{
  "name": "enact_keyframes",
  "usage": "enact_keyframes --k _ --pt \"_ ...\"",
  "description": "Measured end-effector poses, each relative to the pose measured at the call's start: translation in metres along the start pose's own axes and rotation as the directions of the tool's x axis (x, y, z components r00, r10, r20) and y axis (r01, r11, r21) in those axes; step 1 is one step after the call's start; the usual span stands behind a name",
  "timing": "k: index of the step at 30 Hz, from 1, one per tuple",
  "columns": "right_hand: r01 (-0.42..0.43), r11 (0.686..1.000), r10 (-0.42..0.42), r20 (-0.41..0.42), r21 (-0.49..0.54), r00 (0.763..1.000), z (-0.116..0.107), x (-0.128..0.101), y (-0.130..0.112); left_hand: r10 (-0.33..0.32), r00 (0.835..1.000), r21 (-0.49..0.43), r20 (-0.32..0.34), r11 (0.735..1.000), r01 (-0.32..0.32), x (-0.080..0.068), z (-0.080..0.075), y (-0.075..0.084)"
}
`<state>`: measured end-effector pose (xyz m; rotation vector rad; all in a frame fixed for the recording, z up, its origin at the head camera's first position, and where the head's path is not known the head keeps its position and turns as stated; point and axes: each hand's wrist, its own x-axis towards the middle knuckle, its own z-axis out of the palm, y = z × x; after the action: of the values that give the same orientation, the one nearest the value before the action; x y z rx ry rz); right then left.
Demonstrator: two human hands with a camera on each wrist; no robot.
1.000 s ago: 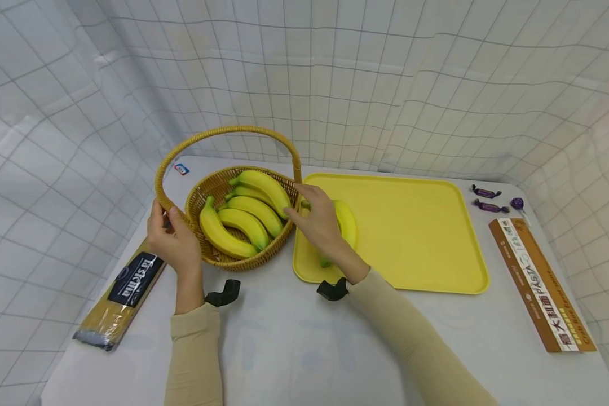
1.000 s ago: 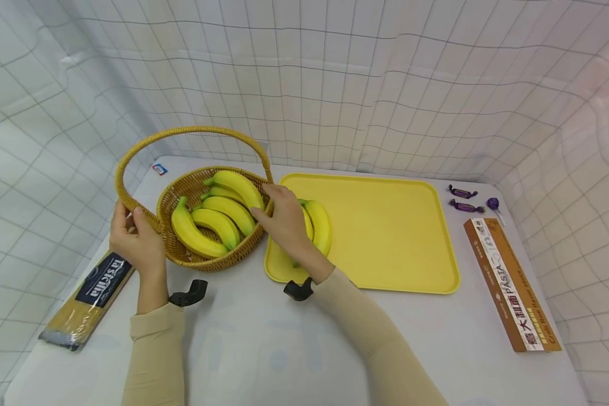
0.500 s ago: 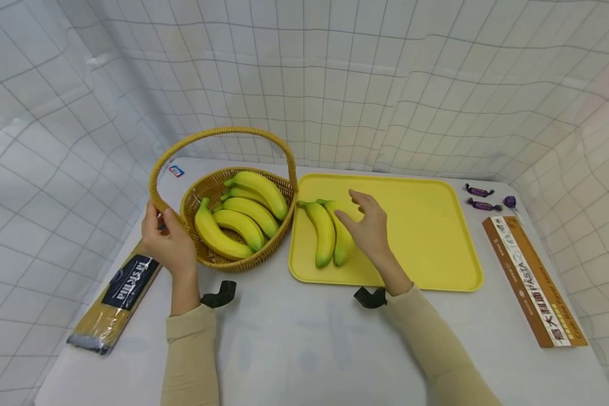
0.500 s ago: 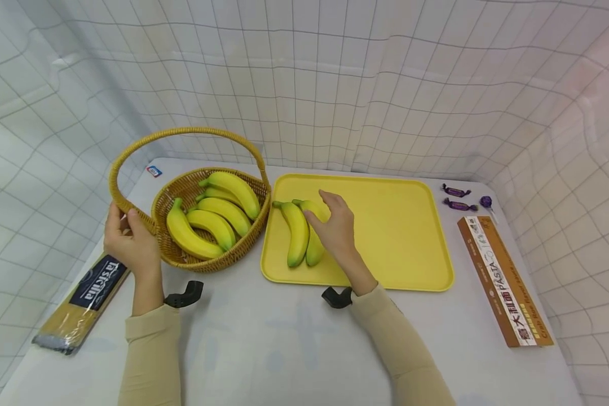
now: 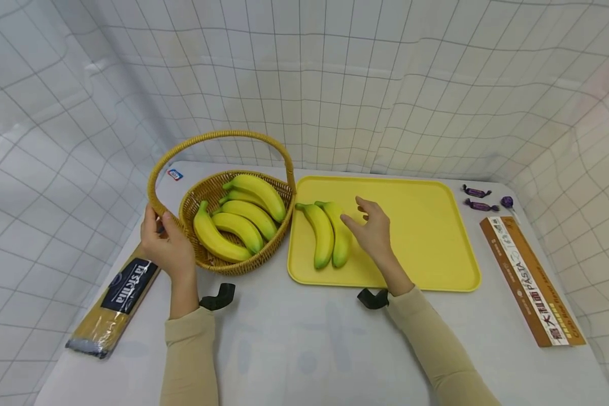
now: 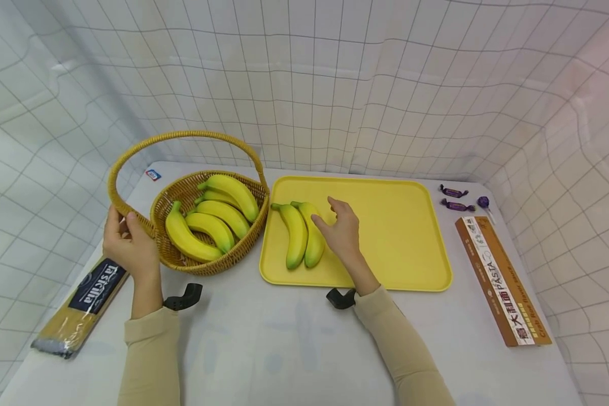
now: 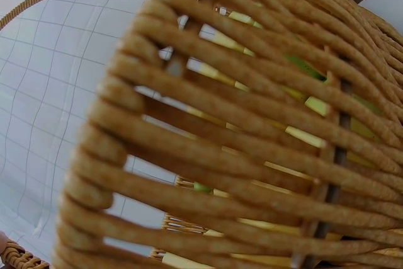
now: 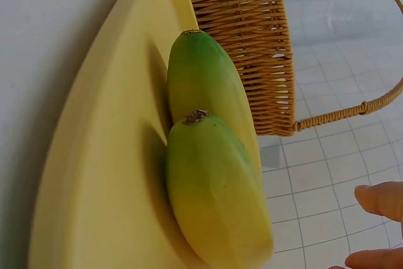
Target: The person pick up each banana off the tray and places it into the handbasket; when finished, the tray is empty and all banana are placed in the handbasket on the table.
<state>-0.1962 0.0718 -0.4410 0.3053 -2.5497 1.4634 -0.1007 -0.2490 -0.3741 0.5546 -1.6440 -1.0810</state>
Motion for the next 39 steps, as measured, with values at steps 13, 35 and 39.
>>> enact_keyframes --k 13,35,39 --pt "-0.064 0.995 0.071 0.101 -0.074 0.992 0.012 -0.001 0.008 0.000 1.000 0.004 0.000 1.000 0.000 -0.001 0.000 0.001" --pt "-0.136 0.978 0.169 0.211 -0.161 0.963 0.022 -0.004 0.019 0.015 1.000 0.029 -0.020 0.999 -0.015 0.002 0.002 -0.010" --pt "-0.165 0.971 0.200 0.206 -0.174 0.958 0.023 -0.003 0.019 0.016 1.000 0.017 -0.015 1.000 -0.016 0.001 0.001 -0.005"
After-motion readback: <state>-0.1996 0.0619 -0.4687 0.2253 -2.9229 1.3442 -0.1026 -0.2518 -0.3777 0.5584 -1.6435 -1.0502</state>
